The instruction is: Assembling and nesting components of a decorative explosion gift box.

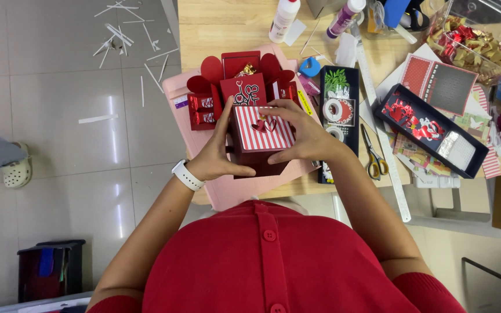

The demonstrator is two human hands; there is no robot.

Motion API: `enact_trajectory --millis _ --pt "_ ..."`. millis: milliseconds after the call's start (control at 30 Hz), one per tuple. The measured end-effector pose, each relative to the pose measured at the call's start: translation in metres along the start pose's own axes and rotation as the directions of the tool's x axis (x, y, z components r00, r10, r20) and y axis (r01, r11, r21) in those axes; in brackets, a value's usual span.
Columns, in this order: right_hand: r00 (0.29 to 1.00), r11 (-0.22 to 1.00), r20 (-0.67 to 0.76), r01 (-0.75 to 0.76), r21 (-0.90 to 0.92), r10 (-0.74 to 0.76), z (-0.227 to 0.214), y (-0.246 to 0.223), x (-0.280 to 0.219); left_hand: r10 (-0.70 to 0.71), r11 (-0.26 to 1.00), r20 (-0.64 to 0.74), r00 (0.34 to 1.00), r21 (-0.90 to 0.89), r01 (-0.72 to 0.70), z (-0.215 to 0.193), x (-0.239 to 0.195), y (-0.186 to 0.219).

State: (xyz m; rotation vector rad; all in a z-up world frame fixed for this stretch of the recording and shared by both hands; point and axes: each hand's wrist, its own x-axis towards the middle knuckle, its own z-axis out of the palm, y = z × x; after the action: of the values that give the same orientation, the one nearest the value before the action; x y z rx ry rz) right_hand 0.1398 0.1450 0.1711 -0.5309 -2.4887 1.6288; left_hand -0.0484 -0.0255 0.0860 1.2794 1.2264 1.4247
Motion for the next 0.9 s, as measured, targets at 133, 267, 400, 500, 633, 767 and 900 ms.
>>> enact_trajectory --millis 133,267,400,500,633,767,900 --pt "0.998 0.991 -0.021 0.059 -0.118 -0.062 0.005 -0.001 -0.006 -0.094 0.972 -0.006 0.996 -0.215 0.091 0.004 0.003 0.000" --pt "0.977 0.946 -0.048 0.188 -0.264 -0.207 0.020 0.011 -0.013 -0.318 0.912 -0.220 0.922 -0.338 0.234 0.024 -0.003 0.017" --pt "0.976 0.985 -0.135 0.172 0.019 -0.168 0.046 0.041 -0.031 -0.328 0.907 -0.246 0.912 -0.351 0.231 0.027 -0.015 0.013" --pt "0.985 0.823 -0.143 0.002 0.567 0.096 0.067 0.080 -0.049 -0.333 0.895 -0.260 0.906 -0.388 0.218 0.029 -0.021 0.014" --pt "0.952 0.505 -0.013 -0.150 0.850 0.305 0.094 0.105 -0.071 -0.311 0.924 -0.275 0.910 -0.311 0.222 0.031 -0.022 0.002" --pt "0.951 0.473 -0.067 -0.089 0.876 0.302 0.082 0.109 -0.073 -0.296 0.927 -0.244 0.923 -0.307 0.216 0.041 -0.012 0.024" --pt "0.945 0.549 -0.159 -0.026 0.835 0.286 0.054 0.102 -0.062 -0.342 0.913 -0.195 0.919 -0.301 0.275 0.042 0.006 0.036"
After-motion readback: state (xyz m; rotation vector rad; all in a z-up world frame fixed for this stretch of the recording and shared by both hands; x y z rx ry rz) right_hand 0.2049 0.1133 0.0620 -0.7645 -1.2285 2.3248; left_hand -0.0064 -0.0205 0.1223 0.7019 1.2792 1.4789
